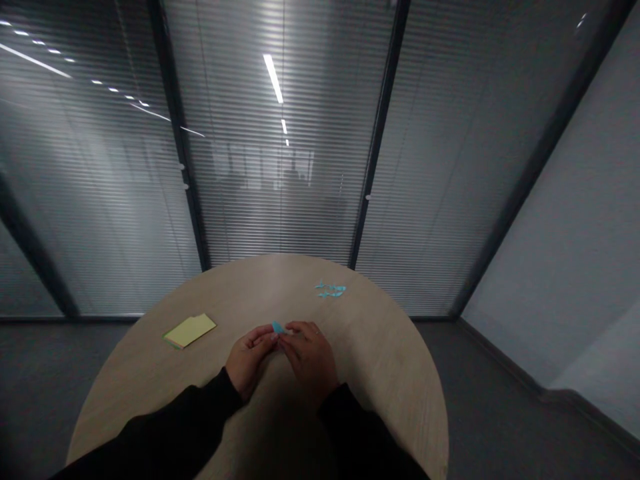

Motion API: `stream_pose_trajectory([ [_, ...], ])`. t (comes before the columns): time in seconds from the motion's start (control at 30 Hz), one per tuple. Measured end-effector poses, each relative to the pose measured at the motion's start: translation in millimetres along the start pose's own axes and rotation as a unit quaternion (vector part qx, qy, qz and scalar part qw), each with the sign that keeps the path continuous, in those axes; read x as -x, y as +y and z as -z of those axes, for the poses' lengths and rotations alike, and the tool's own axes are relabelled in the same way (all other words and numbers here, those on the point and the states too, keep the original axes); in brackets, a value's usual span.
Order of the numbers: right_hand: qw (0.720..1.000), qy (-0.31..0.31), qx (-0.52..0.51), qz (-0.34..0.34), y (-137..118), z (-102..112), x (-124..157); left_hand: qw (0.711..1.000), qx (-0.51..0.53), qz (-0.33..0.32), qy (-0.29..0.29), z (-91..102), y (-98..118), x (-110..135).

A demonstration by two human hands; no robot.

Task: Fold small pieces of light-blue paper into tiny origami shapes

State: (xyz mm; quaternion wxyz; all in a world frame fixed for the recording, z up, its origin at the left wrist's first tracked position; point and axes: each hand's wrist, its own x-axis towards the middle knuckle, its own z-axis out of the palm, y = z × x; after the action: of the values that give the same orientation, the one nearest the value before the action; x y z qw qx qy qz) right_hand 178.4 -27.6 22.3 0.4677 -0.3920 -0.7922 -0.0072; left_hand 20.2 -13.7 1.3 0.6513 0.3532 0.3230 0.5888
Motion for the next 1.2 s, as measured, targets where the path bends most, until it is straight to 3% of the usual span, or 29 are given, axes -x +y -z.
stream_pose_trajectory([
  [0.13, 1.000, 0.001, -0.028, -0.004, -1.3, -2.1, -0.1, 1.000, 0.003, -0.004, 0.007, 0.0, -0.5, 0.2],
  [0.27, 0.993, 0.009, -0.077, -0.086, -4.7, -4.1, 0.2, 1.000, -0.011, -0.015, 0.005, 0.0, 0.0, -0.1],
  [0.4, 0.973, -0.002, -0.146, -0.181, -8.0, -5.3, 0.1, 0.999, -0.031, -0.019, -0.006, -1.6, 3.2, 1.3],
  [0.7, 0.927, 0.006, -0.266, -0.265, -6.1, -11.0, 2.5, 0.998, -0.053, -0.027, -0.007, 1.1, 2.6, 0.1],
  [0.8, 0.931, 0.012, -0.256, -0.260, -6.4, -11.9, 3.4, 0.998, -0.052, -0.034, 0.007, 2.2, -0.7, -1.3],
  [1.0, 0.976, 0.018, -0.141, -0.167, -11.4, -7.1, 1.4, 0.998, -0.057, -0.002, -0.015, 2.7, -4.4, -2.1],
  [1.2, 0.988, 0.020, -0.110, -0.110, -11.3, -4.4, 0.2, 0.998, -0.053, -0.015, -0.007, 2.2, -2.0, -2.2],
])
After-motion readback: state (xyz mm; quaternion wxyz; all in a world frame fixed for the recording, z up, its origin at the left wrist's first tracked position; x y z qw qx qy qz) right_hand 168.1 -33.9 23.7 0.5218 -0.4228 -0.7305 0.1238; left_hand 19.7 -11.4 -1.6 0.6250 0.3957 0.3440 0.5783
